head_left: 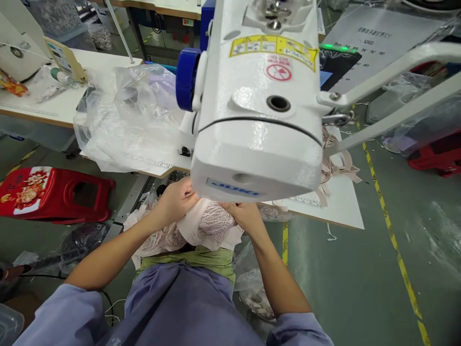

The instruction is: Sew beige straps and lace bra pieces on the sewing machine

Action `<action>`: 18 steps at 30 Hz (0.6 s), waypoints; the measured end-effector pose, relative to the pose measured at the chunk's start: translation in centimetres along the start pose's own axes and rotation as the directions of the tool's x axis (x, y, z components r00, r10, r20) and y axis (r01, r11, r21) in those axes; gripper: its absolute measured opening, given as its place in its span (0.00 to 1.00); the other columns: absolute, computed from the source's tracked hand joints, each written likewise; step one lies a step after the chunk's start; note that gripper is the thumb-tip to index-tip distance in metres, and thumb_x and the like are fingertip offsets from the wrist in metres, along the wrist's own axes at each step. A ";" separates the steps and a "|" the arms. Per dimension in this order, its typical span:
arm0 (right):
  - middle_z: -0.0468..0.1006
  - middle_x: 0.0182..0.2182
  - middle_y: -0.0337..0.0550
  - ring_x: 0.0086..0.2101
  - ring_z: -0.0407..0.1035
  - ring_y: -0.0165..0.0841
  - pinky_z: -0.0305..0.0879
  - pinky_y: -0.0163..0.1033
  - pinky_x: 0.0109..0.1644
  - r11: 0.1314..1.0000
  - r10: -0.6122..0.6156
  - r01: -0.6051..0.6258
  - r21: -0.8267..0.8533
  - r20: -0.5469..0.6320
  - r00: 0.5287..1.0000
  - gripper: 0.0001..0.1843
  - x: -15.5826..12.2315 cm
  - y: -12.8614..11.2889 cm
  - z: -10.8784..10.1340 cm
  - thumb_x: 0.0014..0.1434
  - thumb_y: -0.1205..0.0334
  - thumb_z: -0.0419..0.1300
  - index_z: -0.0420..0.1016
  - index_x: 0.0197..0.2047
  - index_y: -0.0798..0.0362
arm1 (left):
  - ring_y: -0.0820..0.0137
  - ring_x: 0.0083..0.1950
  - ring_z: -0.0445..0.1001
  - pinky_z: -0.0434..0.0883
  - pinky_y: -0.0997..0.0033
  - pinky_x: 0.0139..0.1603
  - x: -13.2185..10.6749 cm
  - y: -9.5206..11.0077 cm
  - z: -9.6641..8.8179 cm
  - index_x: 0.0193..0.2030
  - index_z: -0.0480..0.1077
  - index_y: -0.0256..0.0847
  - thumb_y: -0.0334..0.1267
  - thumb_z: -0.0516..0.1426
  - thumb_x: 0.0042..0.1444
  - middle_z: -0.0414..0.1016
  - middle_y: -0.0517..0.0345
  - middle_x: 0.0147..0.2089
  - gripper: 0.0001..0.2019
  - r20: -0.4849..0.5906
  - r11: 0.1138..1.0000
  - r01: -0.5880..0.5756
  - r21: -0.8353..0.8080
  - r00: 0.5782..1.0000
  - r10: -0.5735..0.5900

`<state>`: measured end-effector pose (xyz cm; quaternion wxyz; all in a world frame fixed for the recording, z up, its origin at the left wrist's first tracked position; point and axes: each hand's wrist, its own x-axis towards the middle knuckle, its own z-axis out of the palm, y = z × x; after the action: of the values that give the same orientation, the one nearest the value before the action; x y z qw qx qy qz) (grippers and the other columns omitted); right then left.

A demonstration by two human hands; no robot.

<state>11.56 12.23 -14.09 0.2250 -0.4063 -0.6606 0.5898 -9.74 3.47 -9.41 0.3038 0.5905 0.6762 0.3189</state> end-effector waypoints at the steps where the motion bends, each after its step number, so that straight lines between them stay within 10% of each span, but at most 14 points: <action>1: 0.81 0.36 0.46 0.41 0.73 0.42 0.70 0.43 0.46 1.000 0.021 -0.020 0.020 -0.019 1.000 0.26 -0.1 0.9 0.3 0.50 0.37 0.66 0.79 0.37 0.53 | 0.71 0.28 0.63 0.63 0.72 0.34 0.0 0.1 0.0 0.38 0.69 0.37 0.38 0.53 0.59 0.65 0.65 0.23 0.07 0.004 1.000 0.003 0.003 1.000 -0.003; 6: 0.77 0.51 0.56 0.49 0.72 0.43 0.68 0.46 0.54 0.970 0.040 -0.086 0.229 0.198 0.979 0.54 -2.0 6.6 2.6 0.39 0.25 0.65 0.69 0.59 0.55 | 0.73 0.25 0.59 0.59 0.73 0.32 -0.2 0.5 -0.8 0.34 0.67 0.39 0.38 0.52 0.58 0.60 0.66 0.22 0.06 -0.007 0.999 0.042 0.002 0.999 -0.042; 10: 0.79 0.44 0.49 0.42 0.73 0.37 0.68 0.43 0.52 0.926 0.092 -0.246 0.286 0.462 0.882 0.43 -4.4 9.9 3.1 0.43 0.36 0.71 0.72 0.55 0.55 | 0.75 0.23 0.54 0.54 0.74 0.28 -0.3 0.2 -1.4 0.31 0.63 0.41 0.39 0.53 0.59 0.55 0.67 0.20 0.07 0.021 0.996 0.086 -0.007 0.996 -0.086; 18: 0.66 0.19 0.33 0.22 0.58 0.25 0.58 0.32 0.29 0.896 0.222 -0.315 0.312 0.300 0.928 0.35 -6.3 8.9 0.3 0.37 0.31 0.71 0.75 0.28 0.58 | 0.73 0.22 0.56 0.51 0.73 0.25 -0.3 -1.1 -1.3 0.23 0.53 0.43 0.47 0.51 0.58 0.54 0.66 0.20 0.17 -0.086 0.981 0.002 0.196 0.996 0.015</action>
<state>17.31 6.74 -21.52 0.1229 -0.3673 -0.5038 0.7721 -11.35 2.97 -9.46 0.2133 0.6052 0.7151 0.2771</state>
